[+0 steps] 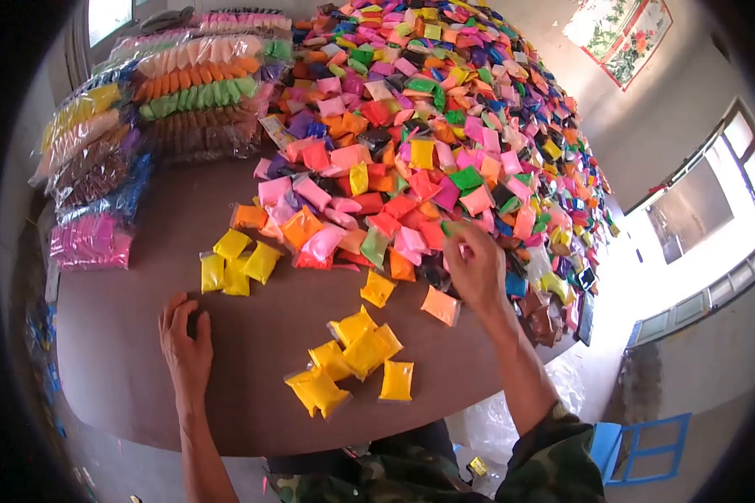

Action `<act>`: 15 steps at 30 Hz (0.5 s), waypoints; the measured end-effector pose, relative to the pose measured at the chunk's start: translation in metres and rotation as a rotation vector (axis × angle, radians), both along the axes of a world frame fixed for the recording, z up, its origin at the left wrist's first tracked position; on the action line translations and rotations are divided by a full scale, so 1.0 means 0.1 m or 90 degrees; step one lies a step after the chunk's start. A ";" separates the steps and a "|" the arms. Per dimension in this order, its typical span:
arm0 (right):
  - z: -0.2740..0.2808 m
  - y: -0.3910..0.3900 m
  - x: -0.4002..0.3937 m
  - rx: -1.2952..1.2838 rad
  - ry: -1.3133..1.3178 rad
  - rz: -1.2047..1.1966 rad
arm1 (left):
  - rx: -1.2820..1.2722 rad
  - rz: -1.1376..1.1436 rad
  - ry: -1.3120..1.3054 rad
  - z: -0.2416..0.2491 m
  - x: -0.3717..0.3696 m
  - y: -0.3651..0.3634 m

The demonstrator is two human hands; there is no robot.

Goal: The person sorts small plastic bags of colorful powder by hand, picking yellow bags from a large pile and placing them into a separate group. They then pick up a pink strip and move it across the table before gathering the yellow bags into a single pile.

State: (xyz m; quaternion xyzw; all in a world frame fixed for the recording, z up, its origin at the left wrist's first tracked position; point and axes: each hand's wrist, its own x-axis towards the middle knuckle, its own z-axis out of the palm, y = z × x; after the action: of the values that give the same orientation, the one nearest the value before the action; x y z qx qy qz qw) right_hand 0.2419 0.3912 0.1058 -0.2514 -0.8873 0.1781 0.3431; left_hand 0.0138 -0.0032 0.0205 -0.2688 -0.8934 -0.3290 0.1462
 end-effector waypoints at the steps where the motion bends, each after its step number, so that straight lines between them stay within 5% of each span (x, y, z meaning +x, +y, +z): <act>1: 0.09 0.12 -0.17 -0.031 -0.021 -0.015 | 0.000 -0.003 0.012 0.01 0.00 0.02; 9: -0.12 1.04 -1.36 0.186 -0.083 -0.157 | -0.018 0.023 -0.019 0.03 -0.03 0.05; 15: -0.10 1.09 -1.50 0.243 -0.079 -0.207 | -0.026 0.027 -0.036 0.07 -0.01 0.05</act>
State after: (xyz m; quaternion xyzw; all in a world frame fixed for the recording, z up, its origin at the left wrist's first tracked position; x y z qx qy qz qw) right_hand 0.0920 0.5006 0.0955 -0.3320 -0.8721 -0.0656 0.3535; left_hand 0.0124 0.0023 0.0273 -0.2432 -0.9093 -0.3149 0.1220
